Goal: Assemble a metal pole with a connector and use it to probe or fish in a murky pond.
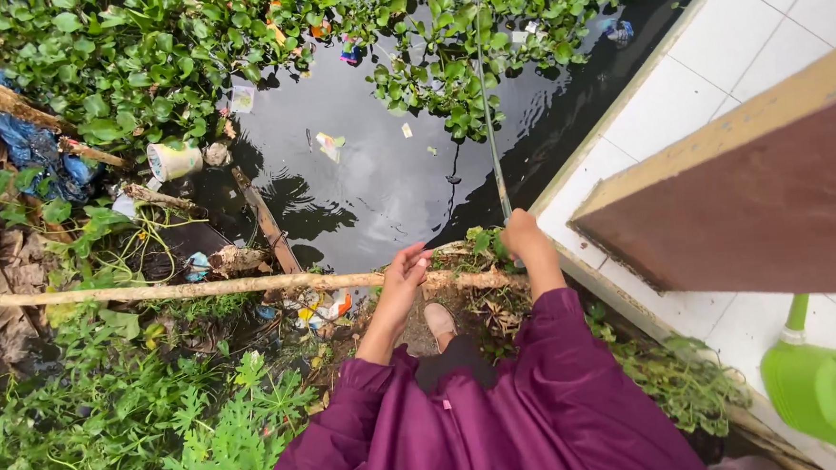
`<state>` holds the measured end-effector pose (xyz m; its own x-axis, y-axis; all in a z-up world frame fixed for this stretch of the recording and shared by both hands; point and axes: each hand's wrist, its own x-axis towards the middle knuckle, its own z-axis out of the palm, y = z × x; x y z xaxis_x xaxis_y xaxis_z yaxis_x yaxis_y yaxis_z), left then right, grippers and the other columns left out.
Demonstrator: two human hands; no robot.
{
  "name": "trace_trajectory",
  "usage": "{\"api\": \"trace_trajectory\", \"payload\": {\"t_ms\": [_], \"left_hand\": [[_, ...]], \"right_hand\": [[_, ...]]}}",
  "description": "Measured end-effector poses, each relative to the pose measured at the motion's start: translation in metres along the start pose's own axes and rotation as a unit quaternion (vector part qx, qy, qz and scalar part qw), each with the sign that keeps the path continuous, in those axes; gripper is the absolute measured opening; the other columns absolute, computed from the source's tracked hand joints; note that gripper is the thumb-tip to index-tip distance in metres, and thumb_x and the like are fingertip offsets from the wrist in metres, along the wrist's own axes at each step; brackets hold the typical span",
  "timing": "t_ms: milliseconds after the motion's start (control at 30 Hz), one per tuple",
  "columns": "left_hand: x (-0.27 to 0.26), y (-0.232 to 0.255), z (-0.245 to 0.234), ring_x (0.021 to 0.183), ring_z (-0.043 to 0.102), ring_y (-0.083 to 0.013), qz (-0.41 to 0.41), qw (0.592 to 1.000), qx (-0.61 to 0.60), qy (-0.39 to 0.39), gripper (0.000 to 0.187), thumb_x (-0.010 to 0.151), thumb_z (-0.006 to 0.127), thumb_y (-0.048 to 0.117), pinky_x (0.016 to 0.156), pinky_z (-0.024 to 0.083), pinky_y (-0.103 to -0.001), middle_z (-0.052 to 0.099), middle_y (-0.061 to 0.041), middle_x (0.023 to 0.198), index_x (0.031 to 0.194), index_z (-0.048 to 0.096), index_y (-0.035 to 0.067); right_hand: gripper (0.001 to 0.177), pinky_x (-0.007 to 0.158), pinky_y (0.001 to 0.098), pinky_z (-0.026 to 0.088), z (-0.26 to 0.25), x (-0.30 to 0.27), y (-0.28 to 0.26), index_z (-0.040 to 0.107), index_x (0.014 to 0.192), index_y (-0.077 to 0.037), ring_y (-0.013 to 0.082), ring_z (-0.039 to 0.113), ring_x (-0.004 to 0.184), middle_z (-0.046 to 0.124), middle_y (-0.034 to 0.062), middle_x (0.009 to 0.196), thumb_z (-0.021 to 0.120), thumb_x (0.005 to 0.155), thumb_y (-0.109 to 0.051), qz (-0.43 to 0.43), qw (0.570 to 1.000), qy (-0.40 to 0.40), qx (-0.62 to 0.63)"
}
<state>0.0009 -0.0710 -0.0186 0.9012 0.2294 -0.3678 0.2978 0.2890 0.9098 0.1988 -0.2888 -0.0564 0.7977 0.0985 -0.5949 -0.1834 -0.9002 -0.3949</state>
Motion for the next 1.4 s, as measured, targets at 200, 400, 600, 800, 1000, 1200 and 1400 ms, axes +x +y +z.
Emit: {"api": "trace_trajectory", "payload": {"t_ms": [200, 400, 600, 800, 1000, 1200, 1400], "left_hand": [[-0.031, -0.01, -0.004, 0.119, 0.061, -0.0142, -0.007, 0.999, 0.016, -0.027, 0.043, 0.103, 0.056, 0.017, 0.098, 0.048, -0.029, 0.067, -0.007, 0.134, 0.143, 0.053, 0.006], [-0.071, -0.02, -0.014, 0.118, 0.062, -0.0137, -0.009, 0.997, 0.044, -0.06, 0.04, 0.103, 0.055, 0.017, 0.095, 0.05, -0.03, 0.069, -0.006, 0.133, 0.142, 0.054, 0.009], [-0.1, -0.048, -0.02, 0.118, 0.063, -0.0131, -0.017, 0.997, 0.032, -0.068, 0.041, 0.104, 0.055, 0.019, 0.096, 0.049, -0.03, 0.068, -0.005, 0.134, 0.143, 0.054, 0.01], [-0.122, -0.062, -0.018, 0.118, 0.064, -0.0144, -0.006, 0.997, 0.025, -0.071, 0.04, 0.104, 0.055, 0.018, 0.095, 0.049, -0.03, 0.069, -0.005, 0.134, 0.143, 0.054, 0.008], [-0.141, -0.091, -0.011, 0.115, 0.063, -0.0131, 0.015, 0.997, 0.039, -0.068, 0.04, 0.103, 0.057, 0.017, 0.093, 0.049, -0.029, 0.069, -0.005, 0.132, 0.141, 0.054, 0.006], [-0.173, -0.144, -0.008, 0.113, 0.063, -0.0148, 0.078, 0.994, 0.051, -0.056, 0.038, 0.102, 0.059, 0.015, 0.097, 0.049, -0.03, 0.071, -0.007, 0.128, 0.139, 0.056, 0.003], [-0.252, -0.186, 0.021, 0.114, 0.067, -0.0193, 0.135, 0.969, 0.198, -0.054, 0.035, 0.1, 0.061, 0.012, 0.097, 0.053, -0.033, 0.07, -0.01, 0.124, 0.134, 0.059, 0.004]], "right_hand": [[0.026, 0.06, 0.0439, 0.058, 0.031, -0.061, 0.038, 0.069, 0.098, 0.012, 0.0303, 0.073, 0.063, 0.073, 0.0253, 0.079, 0.07, 0.09, -0.013, -0.025, 0.999, 0.007, 0.044], [0.022, 0.055, 0.0458, 0.058, 0.055, -0.155, 0.027, 0.063, 0.105, 0.009, 0.0315, 0.073, 0.062, 0.071, 0.0233, 0.081, 0.067, 0.089, -0.006, -0.019, 0.998, 0.016, 0.061], [0.02, 0.055, 0.0443, 0.059, 0.107, -0.179, 0.056, 0.063, 0.096, 0.013, 0.0311, 0.073, 0.059, 0.071, 0.0258, 0.077, 0.067, 0.09, -0.005, -0.019, 0.997, 0.004, 0.071], [0.021, 0.054, 0.0453, 0.058, 0.108, -0.249, 0.058, 0.063, 0.093, 0.012, 0.0317, 0.073, 0.058, 0.071, 0.0247, 0.076, 0.069, 0.089, -0.008, -0.013, 0.997, 0.005, 0.074], [0.025, 0.051, 0.0456, 0.058, 0.138, -0.3, 0.081, 0.06, 0.097, 0.01, 0.0307, 0.071, 0.054, 0.071, 0.0231, 0.074, 0.071, 0.09, -0.011, -0.028, 0.995, 0.003, 0.098], [0.026, 0.051, 0.0438, 0.058, 0.166, -0.363, 0.13, 0.059, 0.095, 0.012, 0.0291, 0.072, 0.055, 0.07, 0.0209, 0.074, 0.07, 0.093, -0.012, -0.036, 0.993, 0.003, 0.117], [0.028, 0.05, 0.0453, 0.055, 0.193, -0.459, 0.159, 0.06, 0.093, 0.013, 0.0293, 0.071, 0.055, 0.067, 0.0204, 0.073, 0.069, 0.094, -0.014, -0.032, 0.997, -0.005, 0.076]]}}
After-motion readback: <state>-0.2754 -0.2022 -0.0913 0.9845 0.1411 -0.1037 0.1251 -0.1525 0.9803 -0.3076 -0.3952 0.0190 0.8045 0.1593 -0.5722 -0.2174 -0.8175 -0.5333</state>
